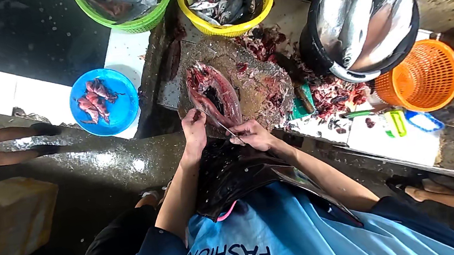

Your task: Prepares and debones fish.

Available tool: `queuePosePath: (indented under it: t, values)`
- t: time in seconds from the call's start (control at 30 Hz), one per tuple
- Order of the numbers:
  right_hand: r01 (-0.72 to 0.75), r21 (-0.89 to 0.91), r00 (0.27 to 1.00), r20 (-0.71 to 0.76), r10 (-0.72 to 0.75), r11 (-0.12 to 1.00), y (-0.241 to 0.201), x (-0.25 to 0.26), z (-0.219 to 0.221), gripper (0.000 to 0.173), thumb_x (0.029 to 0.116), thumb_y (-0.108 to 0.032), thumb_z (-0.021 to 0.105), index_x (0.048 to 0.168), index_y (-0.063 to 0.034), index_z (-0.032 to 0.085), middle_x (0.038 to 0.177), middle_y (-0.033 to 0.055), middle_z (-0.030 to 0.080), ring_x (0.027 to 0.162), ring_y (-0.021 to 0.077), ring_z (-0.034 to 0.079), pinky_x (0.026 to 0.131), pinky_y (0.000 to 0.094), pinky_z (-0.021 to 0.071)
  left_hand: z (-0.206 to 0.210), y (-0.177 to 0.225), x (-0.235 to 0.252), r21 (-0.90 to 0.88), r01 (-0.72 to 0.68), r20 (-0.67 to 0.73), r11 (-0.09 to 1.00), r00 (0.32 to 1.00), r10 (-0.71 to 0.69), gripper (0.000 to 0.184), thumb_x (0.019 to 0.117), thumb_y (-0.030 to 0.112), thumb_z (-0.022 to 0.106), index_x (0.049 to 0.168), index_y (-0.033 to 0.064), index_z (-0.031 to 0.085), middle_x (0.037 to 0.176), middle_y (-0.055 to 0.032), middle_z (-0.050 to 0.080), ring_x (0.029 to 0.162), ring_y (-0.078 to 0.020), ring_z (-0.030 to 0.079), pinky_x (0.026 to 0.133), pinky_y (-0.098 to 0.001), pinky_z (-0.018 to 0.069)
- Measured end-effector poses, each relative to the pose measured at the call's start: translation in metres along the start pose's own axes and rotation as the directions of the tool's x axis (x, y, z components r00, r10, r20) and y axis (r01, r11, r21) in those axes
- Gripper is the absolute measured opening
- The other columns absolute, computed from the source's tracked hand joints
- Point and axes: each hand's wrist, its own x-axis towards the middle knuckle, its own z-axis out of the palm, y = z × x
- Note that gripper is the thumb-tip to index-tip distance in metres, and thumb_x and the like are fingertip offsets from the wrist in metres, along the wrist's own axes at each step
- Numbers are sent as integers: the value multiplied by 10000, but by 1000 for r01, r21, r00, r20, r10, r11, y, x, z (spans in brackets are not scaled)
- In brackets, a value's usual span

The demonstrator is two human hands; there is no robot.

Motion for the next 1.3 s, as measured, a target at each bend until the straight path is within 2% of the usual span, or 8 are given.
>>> queuePosePath:
  t: [0.1,0.23,0.43,0.57,0.8,0.87,1.0,1.3]
  values:
    - [-30,-158,999,-19,27,987,-2,1,0,215,903,-239,754,1084,-126,784,834,4,745,699,77,666,697,337,579,0,-2,1,5,-4,1,1000,1000,4,191,964,-35,601,1149,-28,647,1024,-118,681,909,-178,668,836,-391,586]
    - [-23,-354,999,-40,9,935,-7,-4,-2,238,880,-292,734,1074,-168,796,836,11,744,754,124,680,741,446,560,4,-2,-2,18,8,-40,1000,999,-8,185,960,-34,606,1141,-29,640,1005,-122,676,895,-177,664,827,-389,584]
    - [-54,-440,998,-39,41,896,-9,-9,-4,253,874,-333,729,1065,-178,791,862,28,747,824,180,695,786,510,541,8,0,-2,14,29,-92,999,995,-28,209,965,-31,602,1170,-29,646,1054,-125,684,942,-175,666,852,-388,579]
    - [-57,-441,998,-7,60,896,-9,-15,-8,283,897,-359,710,1106,-184,785,921,28,762,876,169,708,829,498,546,4,5,3,-34,55,-99,998,993,-58,238,969,-29,606,1206,-23,633,1067,-119,683,942,-174,665,844,-384,578]
    - [-19,-311,997,-75,-4,950,-11,-7,-12,259,865,-340,741,1033,-146,772,729,-17,680,624,106,608,618,395,528,2,4,1,49,-18,8,999,1000,18,263,924,-66,627,1186,-44,645,1063,-135,701,960,-183,684,885,-386,587]
    - [-35,-400,999,-31,24,916,-14,-2,-15,244,863,-330,744,1059,-192,789,810,-23,731,724,111,673,703,433,569,1,4,1,88,-40,4,995,999,40,238,921,-58,646,1157,-39,664,1040,-133,709,942,-182,689,871,-382,591]
    - [-31,-553,999,10,44,832,-13,-3,-21,236,862,-315,730,1067,-218,793,865,1,747,822,168,692,781,520,533,-4,3,3,120,-45,-30,992,998,49,206,915,-49,667,1120,-30,675,1000,-122,706,901,-173,684,838,-380,594]
    - [-60,-555,994,42,99,830,-14,-14,-23,273,889,-338,721,1108,-189,787,935,41,760,913,210,700,858,549,513,-4,3,2,81,-25,-63,996,998,30,211,920,-51,656,1129,-28,669,1001,-117,695,904,-170,674,843,-373,587]
